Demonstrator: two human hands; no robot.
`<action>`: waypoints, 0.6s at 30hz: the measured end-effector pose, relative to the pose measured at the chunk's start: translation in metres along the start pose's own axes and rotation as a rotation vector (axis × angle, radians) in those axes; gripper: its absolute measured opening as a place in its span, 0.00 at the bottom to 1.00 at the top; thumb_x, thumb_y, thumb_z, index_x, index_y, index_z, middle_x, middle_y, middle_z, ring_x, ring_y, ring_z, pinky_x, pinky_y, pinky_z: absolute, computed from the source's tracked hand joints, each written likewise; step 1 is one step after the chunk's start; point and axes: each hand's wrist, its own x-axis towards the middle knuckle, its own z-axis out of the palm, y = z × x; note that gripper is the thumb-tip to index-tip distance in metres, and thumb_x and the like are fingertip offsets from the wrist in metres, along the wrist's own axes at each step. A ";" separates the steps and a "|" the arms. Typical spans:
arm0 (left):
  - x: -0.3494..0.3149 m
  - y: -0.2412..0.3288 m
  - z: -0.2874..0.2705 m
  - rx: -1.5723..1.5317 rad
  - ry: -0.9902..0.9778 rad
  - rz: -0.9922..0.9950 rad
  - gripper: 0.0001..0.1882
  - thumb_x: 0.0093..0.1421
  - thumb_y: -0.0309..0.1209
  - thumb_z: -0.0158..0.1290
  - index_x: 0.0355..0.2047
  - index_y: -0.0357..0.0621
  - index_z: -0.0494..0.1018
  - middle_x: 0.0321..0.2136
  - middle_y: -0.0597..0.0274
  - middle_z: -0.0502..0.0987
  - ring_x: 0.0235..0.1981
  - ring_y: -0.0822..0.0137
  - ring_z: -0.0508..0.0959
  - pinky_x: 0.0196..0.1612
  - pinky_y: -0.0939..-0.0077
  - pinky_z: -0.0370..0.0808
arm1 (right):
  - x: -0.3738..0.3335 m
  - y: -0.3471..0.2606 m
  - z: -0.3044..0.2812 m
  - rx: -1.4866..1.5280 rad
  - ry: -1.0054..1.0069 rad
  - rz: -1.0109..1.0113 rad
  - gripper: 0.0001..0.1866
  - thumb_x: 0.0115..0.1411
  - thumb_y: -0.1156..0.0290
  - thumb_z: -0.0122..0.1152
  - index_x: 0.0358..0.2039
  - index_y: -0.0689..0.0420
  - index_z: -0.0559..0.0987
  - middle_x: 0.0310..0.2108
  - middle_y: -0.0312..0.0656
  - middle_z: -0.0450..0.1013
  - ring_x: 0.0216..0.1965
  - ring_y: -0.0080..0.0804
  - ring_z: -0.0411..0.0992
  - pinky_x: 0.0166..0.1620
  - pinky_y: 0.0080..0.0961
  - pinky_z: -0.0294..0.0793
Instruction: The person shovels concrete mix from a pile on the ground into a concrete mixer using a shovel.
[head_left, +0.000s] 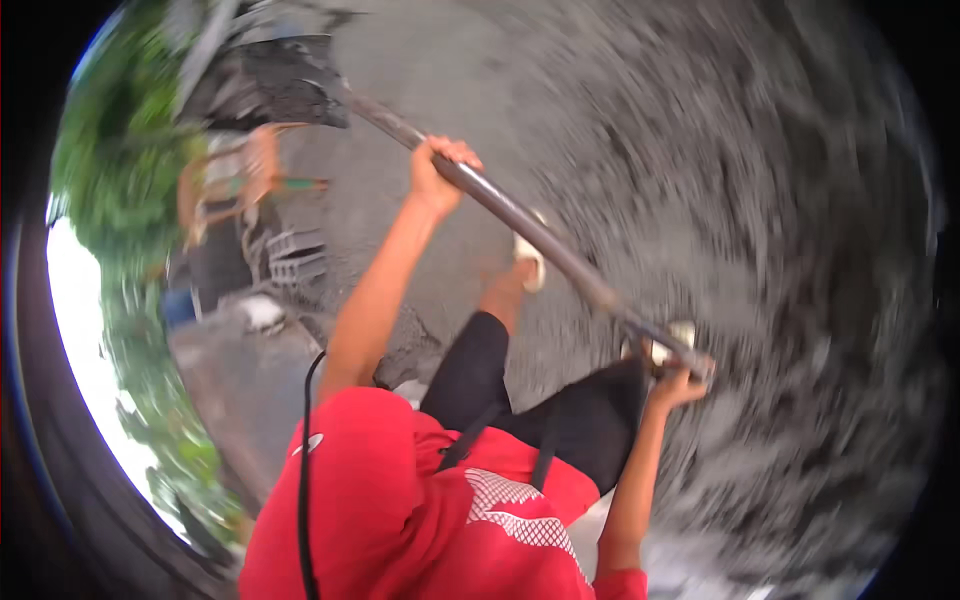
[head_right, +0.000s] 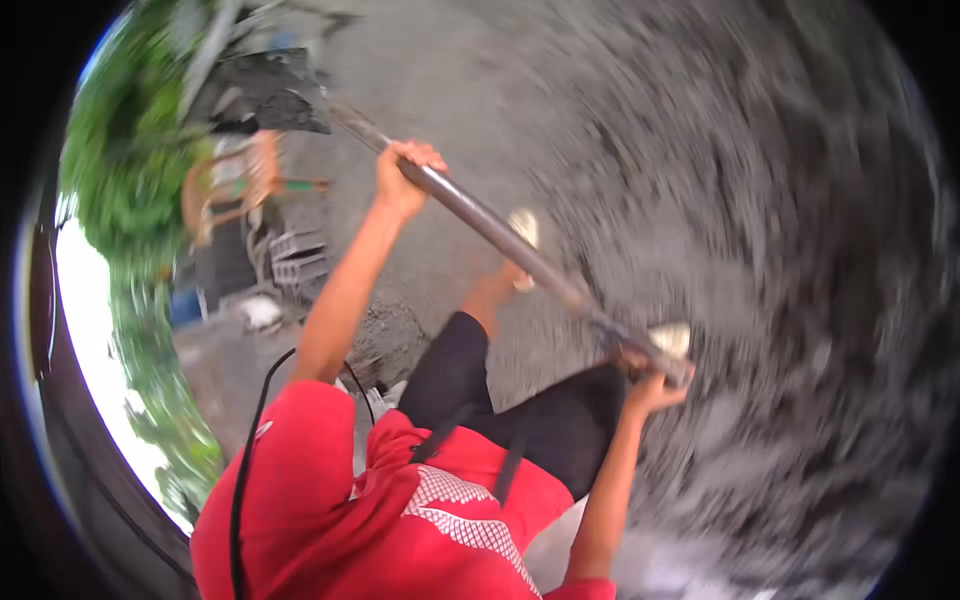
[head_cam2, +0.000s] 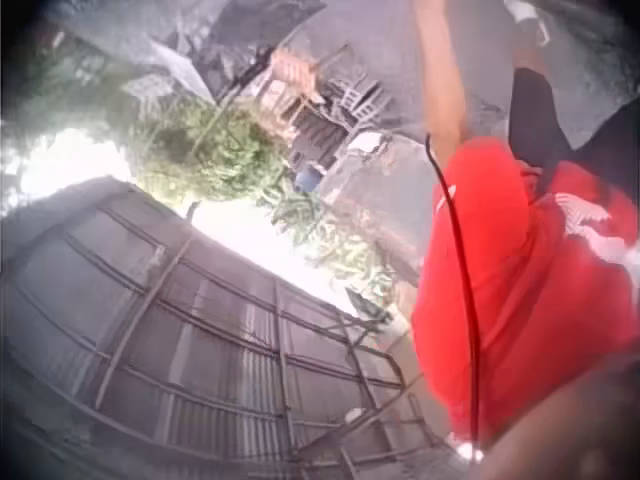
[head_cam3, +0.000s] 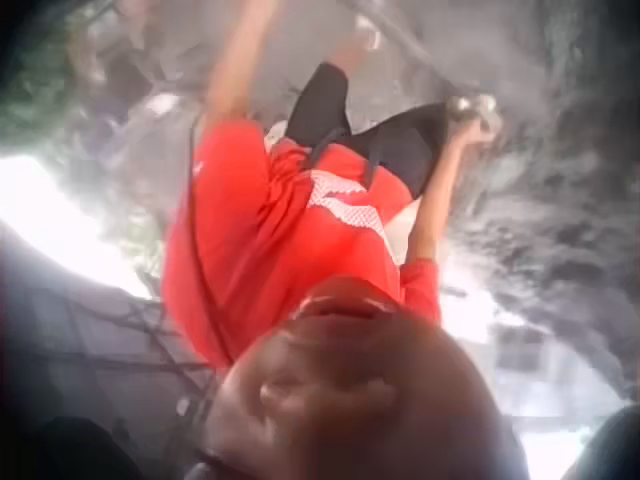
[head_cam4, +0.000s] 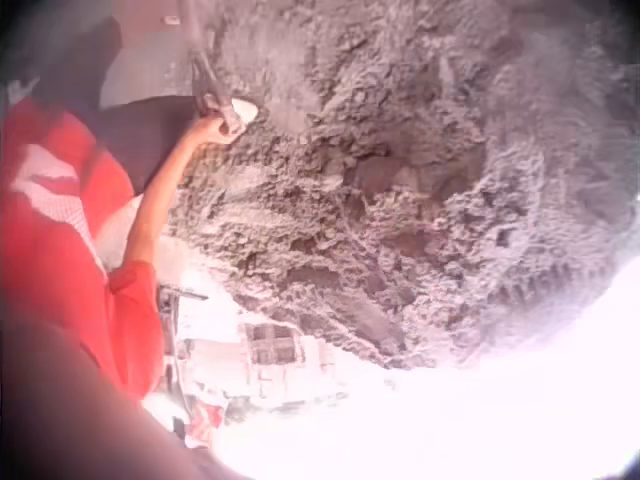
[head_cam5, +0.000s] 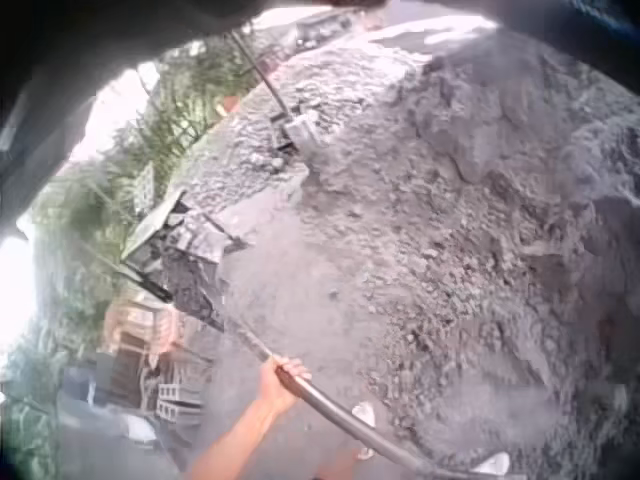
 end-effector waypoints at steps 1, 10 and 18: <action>-0.045 0.074 -0.011 -0.143 -0.058 0.107 0.11 0.45 0.29 0.45 0.12 0.50 0.55 0.13 0.69 0.57 0.18 0.72 0.61 0.30 0.74 0.65 | -0.017 -0.080 0.048 0.279 -0.145 0.239 0.12 0.48 0.71 0.62 0.26 0.61 0.68 0.23 0.38 0.70 0.23 0.23 0.67 0.26 0.20 0.70; -0.451 0.349 -0.054 -0.455 -0.207 1.082 0.08 0.49 0.32 0.51 0.22 0.43 0.64 0.17 0.69 0.63 0.18 0.76 0.66 0.24 0.81 0.66 | -0.169 -0.410 0.163 0.595 -1.379 -0.919 0.10 0.41 0.73 0.63 0.22 0.61 0.70 0.25 0.44 0.70 0.28 0.40 0.70 0.33 0.31 0.70; -0.526 0.263 -0.250 -0.704 0.067 1.435 0.21 0.50 0.47 0.50 0.13 0.44 0.65 0.11 0.66 0.64 0.15 0.71 0.67 0.22 0.76 0.68 | -0.250 -0.452 0.182 0.539 -1.793 -1.370 0.13 0.31 0.76 0.62 0.22 0.56 0.72 0.26 0.39 0.68 0.33 0.39 0.68 0.41 0.36 0.65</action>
